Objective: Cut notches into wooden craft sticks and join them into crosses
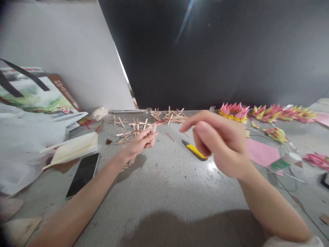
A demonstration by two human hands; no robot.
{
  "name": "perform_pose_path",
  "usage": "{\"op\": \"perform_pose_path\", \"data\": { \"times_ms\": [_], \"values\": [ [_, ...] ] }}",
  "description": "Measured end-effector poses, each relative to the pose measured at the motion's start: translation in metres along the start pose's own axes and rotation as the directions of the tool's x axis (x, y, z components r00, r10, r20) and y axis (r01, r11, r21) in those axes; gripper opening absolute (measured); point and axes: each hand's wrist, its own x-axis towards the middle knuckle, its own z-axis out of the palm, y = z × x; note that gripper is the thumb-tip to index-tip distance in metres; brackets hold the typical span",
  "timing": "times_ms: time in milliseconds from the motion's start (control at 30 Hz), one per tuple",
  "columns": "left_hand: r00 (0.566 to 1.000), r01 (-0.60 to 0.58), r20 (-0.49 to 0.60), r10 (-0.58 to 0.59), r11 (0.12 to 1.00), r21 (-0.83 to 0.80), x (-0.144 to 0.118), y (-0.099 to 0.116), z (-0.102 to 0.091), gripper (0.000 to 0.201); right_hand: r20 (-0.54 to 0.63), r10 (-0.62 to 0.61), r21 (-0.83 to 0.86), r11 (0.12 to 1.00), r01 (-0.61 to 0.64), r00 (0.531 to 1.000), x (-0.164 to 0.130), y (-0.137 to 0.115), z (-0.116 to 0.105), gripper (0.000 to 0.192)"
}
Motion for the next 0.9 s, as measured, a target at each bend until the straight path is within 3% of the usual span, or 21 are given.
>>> {"op": "perform_pose_path", "data": {
  "times_ms": [67,133,233,333,433,533,733,900],
  "values": [
    [0.999,-0.033,-0.018,0.030,0.962,-0.269,0.004,-0.007,0.027,0.037,0.051,0.128,-0.027,0.992,-0.126,0.990,0.014,0.033,0.019,0.025],
    [0.998,-0.036,-0.054,0.016,0.916,-0.399,0.007,-0.020,0.050,0.041,0.063,0.269,-0.045,0.963,-0.266,0.961,0.020,0.077,0.043,0.026],
    [0.990,-0.032,-0.135,-0.039,0.873,-0.487,0.007,-0.039,0.070,0.045,-0.006,0.407,-0.097,0.909,-0.406,0.913,0.009,0.139,0.082,0.029],
    [0.988,-0.031,-0.150,-0.035,0.911,-0.412,0.003,-0.049,0.076,0.047,0.042,0.426,-0.085,0.903,-0.421,0.904,-0.017,0.174,0.106,0.040],
    [0.996,-0.022,-0.094,-0.012,0.935,-0.355,0.003,-0.051,0.077,0.046,0.086,0.355,-0.030,0.935,-0.354,0.931,-0.037,0.184,0.112,0.045],
    [0.999,-0.017,-0.038,0.004,0.937,-0.350,0.012,-0.051,0.083,0.045,0.054,0.343,0.008,0.939,-0.344,0.938,-0.043,0.190,0.108,0.044],
    [0.999,0.004,-0.030,-0.015,0.942,-0.336,0.044,-0.051,0.089,0.051,-0.049,0.465,0.138,0.880,-0.455,0.884,-0.040,0.209,0.105,0.044],
    [0.998,0.055,-0.003,-0.061,0.917,-0.394,0.047,-0.058,0.081,0.048,-0.092,0.556,0.250,0.816,-0.522,0.826,-0.040,0.213,0.110,0.046]
  ]
}}
